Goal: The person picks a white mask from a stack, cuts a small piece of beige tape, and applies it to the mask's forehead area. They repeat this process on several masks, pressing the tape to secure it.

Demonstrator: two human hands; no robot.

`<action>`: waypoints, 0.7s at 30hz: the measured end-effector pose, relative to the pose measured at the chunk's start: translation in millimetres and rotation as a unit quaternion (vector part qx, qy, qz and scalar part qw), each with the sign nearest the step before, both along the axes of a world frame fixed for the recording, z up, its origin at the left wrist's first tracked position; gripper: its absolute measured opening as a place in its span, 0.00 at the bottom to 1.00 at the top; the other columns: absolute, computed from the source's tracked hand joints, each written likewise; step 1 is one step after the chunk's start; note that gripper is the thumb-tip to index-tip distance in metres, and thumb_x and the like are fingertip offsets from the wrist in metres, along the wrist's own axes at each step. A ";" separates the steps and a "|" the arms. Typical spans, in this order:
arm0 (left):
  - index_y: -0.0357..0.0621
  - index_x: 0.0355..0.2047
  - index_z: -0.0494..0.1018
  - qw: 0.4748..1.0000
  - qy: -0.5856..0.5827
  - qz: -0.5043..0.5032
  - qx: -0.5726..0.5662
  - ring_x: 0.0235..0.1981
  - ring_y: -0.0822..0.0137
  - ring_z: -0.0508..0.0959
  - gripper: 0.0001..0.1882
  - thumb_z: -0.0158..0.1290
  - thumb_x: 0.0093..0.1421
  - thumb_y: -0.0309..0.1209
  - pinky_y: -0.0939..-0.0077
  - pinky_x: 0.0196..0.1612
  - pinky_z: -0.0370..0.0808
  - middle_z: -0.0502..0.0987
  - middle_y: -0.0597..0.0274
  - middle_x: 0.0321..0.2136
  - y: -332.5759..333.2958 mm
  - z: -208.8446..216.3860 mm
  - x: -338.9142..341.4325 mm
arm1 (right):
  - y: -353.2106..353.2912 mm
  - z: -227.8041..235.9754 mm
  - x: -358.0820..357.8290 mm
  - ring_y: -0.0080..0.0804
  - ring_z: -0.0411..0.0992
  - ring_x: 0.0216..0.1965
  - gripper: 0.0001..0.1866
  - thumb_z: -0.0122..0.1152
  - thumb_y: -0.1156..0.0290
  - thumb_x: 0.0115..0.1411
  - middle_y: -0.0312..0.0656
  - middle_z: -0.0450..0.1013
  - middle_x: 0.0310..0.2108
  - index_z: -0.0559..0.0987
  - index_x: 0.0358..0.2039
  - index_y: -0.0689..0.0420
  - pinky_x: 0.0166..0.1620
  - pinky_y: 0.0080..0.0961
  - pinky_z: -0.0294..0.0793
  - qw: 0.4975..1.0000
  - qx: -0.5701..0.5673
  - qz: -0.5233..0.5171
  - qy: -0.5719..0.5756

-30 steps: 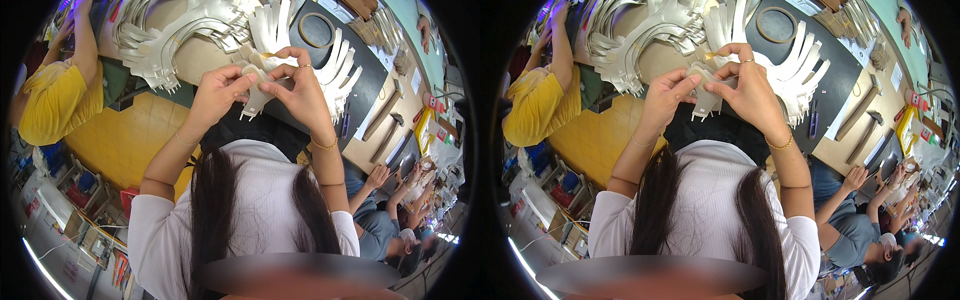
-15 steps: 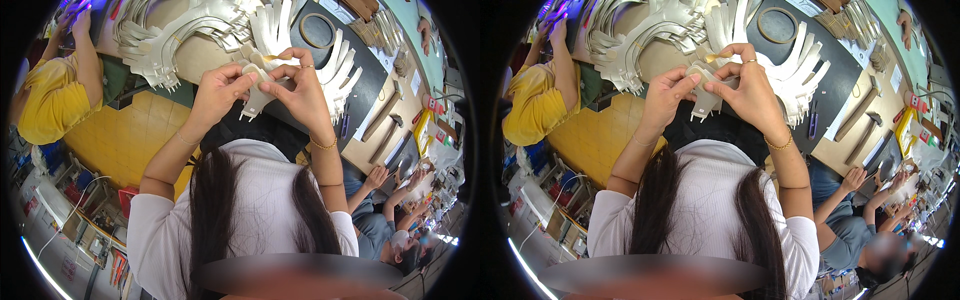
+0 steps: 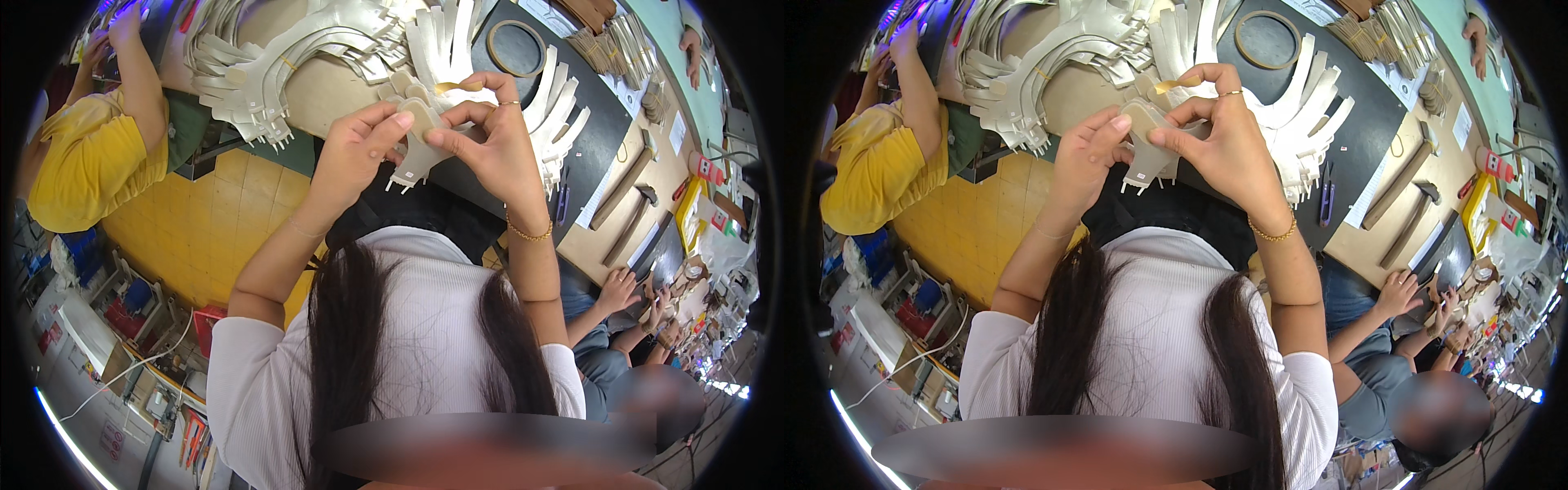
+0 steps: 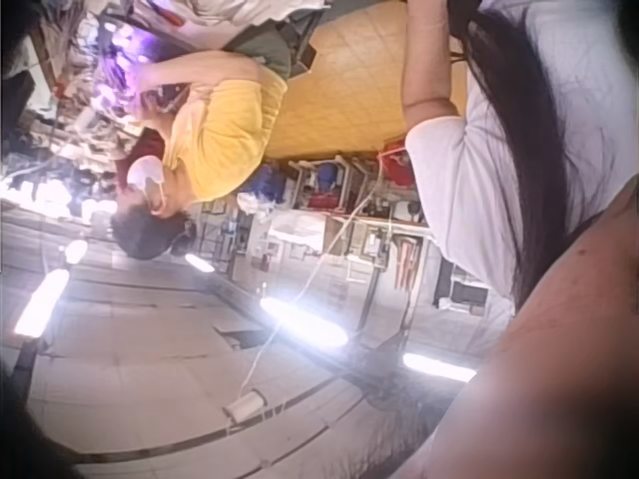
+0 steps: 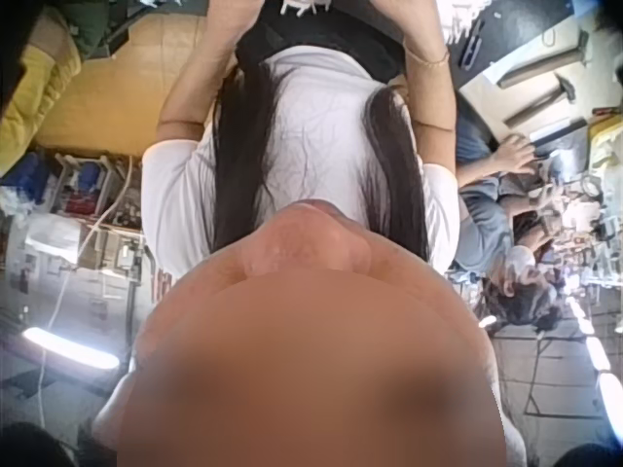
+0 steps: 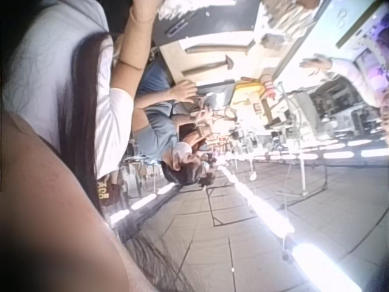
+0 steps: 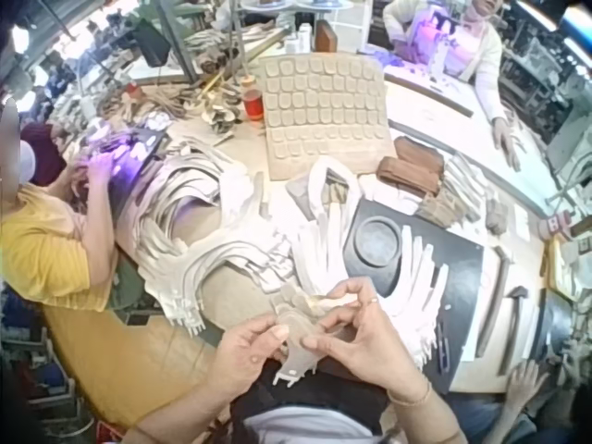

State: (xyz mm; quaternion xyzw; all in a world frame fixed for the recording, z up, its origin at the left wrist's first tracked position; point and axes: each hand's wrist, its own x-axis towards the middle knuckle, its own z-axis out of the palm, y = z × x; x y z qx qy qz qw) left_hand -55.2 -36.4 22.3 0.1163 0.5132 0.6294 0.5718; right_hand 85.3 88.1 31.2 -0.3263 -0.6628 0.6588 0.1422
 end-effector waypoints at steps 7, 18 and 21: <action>0.32 0.44 0.74 0.994 0.054 -0.091 0.000 0.30 0.79 0.75 0.14 0.57 0.58 0.25 0.87 0.33 0.72 0.77 0.63 0.32 -2.6 3.2 -3.2 | 1.5 1.0 -0.7 0.23 0.73 0.25 0.31 0.70 0.72 0.50 0.41 0.78 0.25 0.61 0.49 0.59 0.32 0.19 0.72 1.000 -0.001 -0.009 -0.001; 0.30 0.50 0.68 0.980 0.177 -0.028 0.090 0.30 0.78 0.76 0.23 0.60 0.54 0.21 0.88 0.32 0.73 0.78 0.58 0.34 24.6 37.6 -15.1 | 27.0 38.8 26.5 0.20 0.72 0.26 0.20 0.64 0.79 0.55 0.36 0.71 0.32 0.68 0.47 0.62 0.30 0.15 0.72 0.994 0.086 -0.065 0.034; 0.31 0.50 0.68 0.970 0.190 -0.011 0.148 0.28 0.80 0.75 0.24 0.62 0.53 0.21 0.90 0.26 0.71 0.78 0.58 0.34 39.8 51.9 -8.0 | 27.7 50.9 31.8 0.22 0.74 0.30 0.26 0.66 0.81 0.53 0.39 0.73 0.29 0.63 0.49 0.59 0.33 0.16 0.74 0.952 0.287 -0.097 0.028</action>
